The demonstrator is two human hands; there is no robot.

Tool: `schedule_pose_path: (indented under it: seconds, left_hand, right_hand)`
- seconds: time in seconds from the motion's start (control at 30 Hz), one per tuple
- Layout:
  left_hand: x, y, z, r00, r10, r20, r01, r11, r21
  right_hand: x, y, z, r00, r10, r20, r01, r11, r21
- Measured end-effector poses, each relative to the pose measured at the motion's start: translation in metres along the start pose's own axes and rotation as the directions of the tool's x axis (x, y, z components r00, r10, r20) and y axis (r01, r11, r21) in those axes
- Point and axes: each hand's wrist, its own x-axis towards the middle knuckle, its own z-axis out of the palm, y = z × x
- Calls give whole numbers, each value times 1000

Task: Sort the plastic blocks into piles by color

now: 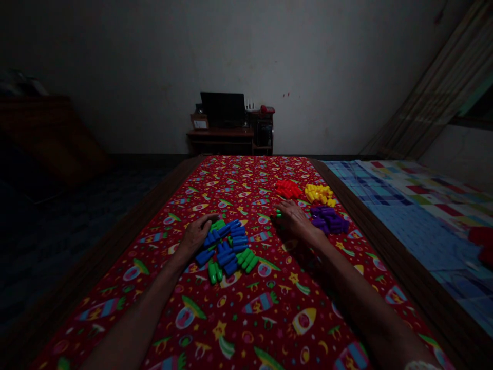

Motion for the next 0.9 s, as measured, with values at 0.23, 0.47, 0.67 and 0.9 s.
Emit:
schedule_pose_path:
  seconds: [0.23,0.47,0.67,0.9]
  left_hand:
    - [0,-3,1,1000,12,-7,-12,1000,23]
    - [0,-1,1,1000,19,-1,-19,999,26]
    - [1,-1,1,1000,8,-6,-8,1000,16]
    - [-1,0,2,1000,10,-17,-10,1000,9]
  right_hand:
    - [-8,4,-10,986,-15,165,12,1000,19]
    - [-1,9,8,998,-20,-58,22,999,27]
    - [-8,-56,-6,986,-119,113,113,992,58]
    - [-41,-113,-2,930,-333,154,337,942,4]
